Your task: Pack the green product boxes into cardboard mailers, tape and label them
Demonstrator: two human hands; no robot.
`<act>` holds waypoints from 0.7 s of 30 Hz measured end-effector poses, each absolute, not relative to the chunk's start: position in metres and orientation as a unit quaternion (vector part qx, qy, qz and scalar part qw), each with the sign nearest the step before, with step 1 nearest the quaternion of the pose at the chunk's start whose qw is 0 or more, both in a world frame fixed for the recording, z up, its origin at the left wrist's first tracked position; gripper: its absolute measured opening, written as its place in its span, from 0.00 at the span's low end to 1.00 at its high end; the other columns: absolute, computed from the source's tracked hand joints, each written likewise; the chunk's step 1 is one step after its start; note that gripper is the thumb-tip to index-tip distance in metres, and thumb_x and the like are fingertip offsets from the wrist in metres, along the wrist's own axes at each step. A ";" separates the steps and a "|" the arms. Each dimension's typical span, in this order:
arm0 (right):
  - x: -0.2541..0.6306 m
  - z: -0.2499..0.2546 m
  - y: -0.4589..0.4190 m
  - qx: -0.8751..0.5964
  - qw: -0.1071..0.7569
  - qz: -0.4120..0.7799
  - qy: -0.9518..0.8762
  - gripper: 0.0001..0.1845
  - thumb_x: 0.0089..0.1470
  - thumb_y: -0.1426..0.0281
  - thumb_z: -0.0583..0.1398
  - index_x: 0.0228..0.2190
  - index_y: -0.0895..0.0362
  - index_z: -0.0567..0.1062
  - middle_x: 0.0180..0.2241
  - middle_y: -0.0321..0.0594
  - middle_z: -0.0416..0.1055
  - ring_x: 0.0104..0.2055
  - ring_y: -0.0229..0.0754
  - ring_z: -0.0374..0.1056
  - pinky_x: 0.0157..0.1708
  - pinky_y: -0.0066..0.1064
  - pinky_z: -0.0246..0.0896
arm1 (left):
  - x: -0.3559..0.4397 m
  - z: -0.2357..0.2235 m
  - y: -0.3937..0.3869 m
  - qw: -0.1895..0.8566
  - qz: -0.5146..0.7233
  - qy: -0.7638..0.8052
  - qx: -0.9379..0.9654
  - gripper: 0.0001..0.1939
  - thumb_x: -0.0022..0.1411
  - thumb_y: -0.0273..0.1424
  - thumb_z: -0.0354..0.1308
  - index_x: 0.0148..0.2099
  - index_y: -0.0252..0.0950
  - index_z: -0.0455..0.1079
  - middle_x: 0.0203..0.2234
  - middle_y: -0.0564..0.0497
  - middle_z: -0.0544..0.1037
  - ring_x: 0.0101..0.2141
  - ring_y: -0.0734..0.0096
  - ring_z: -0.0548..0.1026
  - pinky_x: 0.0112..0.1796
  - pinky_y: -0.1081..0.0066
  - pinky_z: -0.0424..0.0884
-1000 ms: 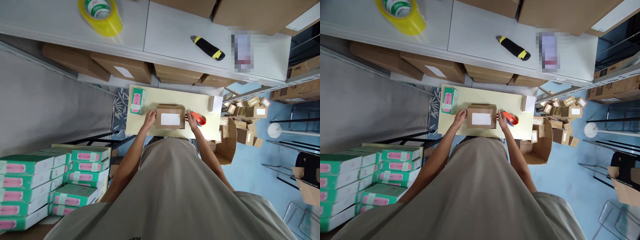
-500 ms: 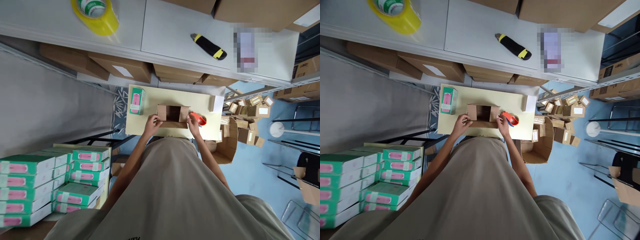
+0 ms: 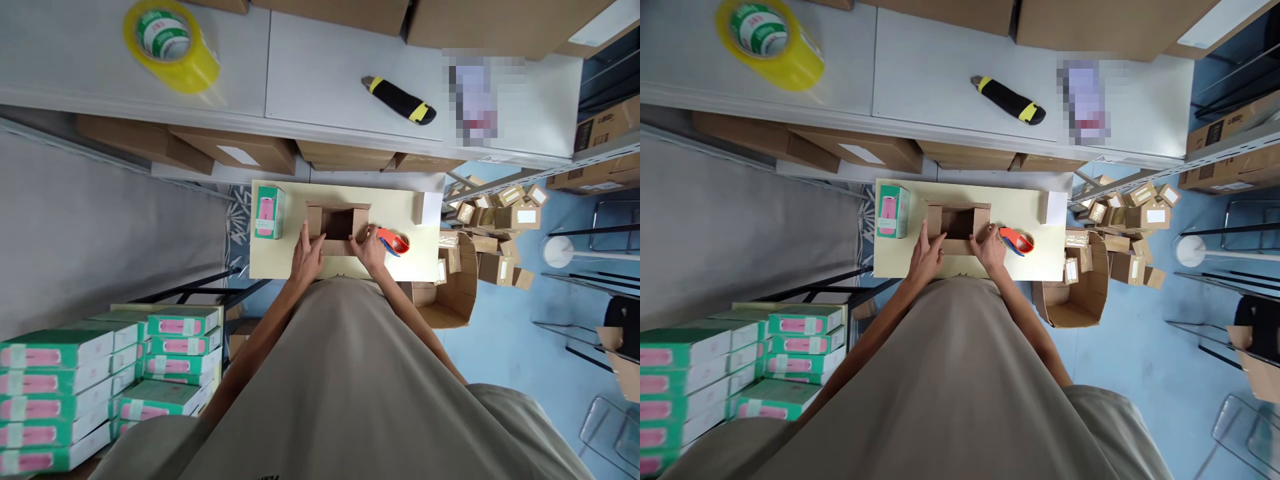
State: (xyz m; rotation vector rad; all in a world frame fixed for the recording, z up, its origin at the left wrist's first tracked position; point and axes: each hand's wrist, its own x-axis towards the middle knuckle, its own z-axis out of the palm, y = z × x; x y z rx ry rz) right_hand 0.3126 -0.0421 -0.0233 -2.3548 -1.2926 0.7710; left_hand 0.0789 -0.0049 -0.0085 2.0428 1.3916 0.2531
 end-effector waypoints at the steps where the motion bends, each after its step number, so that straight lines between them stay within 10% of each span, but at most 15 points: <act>1: 0.315 -0.022 -0.045 -0.823 0.193 0.265 -0.463 0.37 0.70 0.40 0.58 0.61 0.57 0.64 0.57 0.65 0.80 0.51 0.65 0.83 0.50 0.52 0.80 | 0.075 -0.007 -0.006 0.324 0.104 0.537 0.772 0.33 0.73 0.27 0.61 0.78 0.38 0.68 0.87 0.38 0.36 0.82 0.32 0.51 0.76 0.35 0.62; 13: 0.375 -0.031 -0.089 -0.793 0.325 0.304 -0.417 0.31 0.73 0.42 0.56 0.56 0.56 0.75 0.52 0.59 0.85 0.54 0.60 0.83 0.56 0.52 0.78 | 0.057 -0.001 0.007 0.313 0.139 0.638 0.689 0.33 0.72 0.37 0.65 0.74 0.29 0.69 0.84 0.27 0.47 0.83 0.31 0.47 0.79 0.37 0.53; 21: 0.408 -0.061 -0.114 -0.856 0.125 0.263 -0.427 0.20 0.73 0.59 0.56 0.56 0.56 0.76 0.58 0.58 0.82 0.54 0.58 0.79 0.50 0.44 0.74 | 0.098 0.020 0.022 0.273 0.152 0.611 0.728 0.25 0.75 0.35 0.61 0.69 0.33 0.75 0.83 0.32 0.54 0.84 0.37 0.43 0.81 0.35 0.45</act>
